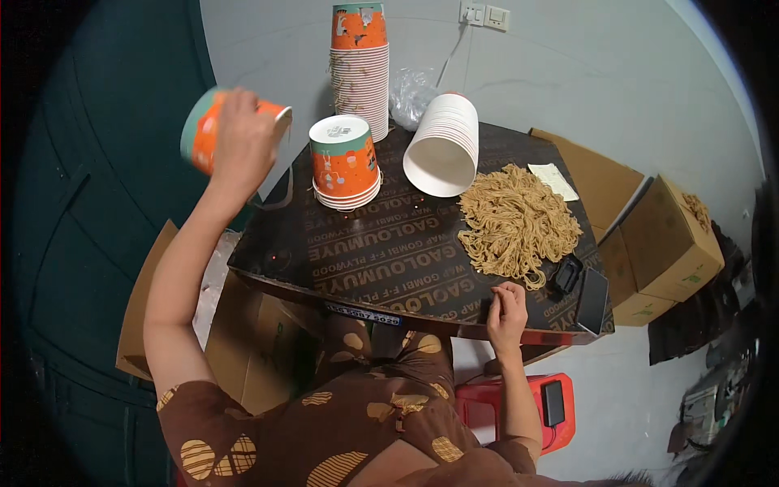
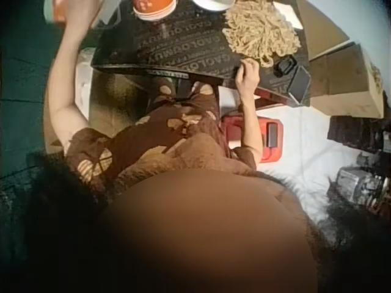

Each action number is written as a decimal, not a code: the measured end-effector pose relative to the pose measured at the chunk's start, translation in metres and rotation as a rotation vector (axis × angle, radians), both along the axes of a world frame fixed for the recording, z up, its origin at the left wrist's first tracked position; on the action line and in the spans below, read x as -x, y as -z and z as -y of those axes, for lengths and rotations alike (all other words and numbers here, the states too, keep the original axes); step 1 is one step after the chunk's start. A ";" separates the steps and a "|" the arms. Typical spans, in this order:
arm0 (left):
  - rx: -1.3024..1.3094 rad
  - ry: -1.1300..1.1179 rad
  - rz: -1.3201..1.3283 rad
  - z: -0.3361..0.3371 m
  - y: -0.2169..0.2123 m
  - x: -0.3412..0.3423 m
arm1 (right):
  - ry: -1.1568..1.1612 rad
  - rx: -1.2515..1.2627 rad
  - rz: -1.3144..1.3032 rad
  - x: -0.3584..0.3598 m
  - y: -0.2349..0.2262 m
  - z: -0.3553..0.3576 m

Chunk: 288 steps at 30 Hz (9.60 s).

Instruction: Manually attaching string handles to paper buckets at a workstation.

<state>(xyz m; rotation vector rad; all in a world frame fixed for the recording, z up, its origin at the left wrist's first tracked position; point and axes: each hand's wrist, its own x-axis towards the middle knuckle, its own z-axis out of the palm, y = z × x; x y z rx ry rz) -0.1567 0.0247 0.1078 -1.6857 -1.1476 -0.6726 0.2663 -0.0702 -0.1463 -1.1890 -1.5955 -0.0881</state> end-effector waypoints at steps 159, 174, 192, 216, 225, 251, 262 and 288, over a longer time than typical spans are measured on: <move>0.585 0.696 0.286 0.018 0.109 -0.060 | -0.938 0.248 -0.031 0.130 -0.072 0.059; 0.865 1.002 0.281 0.043 0.126 -0.109 | -0.199 0.096 -0.294 0.106 -0.070 0.040; 0.741 0.909 0.469 0.041 0.103 -0.100 | -0.341 0.344 -0.595 0.097 -0.066 0.027; 1.427 1.035 0.027 -0.010 0.077 -0.144 | -0.309 0.299 -0.522 0.109 -0.069 0.006; 1.584 0.907 0.291 -0.001 0.074 -0.143 | -0.304 0.369 -0.425 0.105 -0.076 0.015; 2.075 1.037 0.892 0.018 0.085 -0.154 | -0.362 0.344 -0.322 0.081 -0.117 0.024; 1.873 1.056 0.718 0.018 0.091 -0.162 | -0.479 0.082 0.009 0.068 -0.143 -0.002; 1.934 1.115 1.014 0.016 0.095 -0.159 | -0.262 -0.079 0.010 0.093 -0.106 0.011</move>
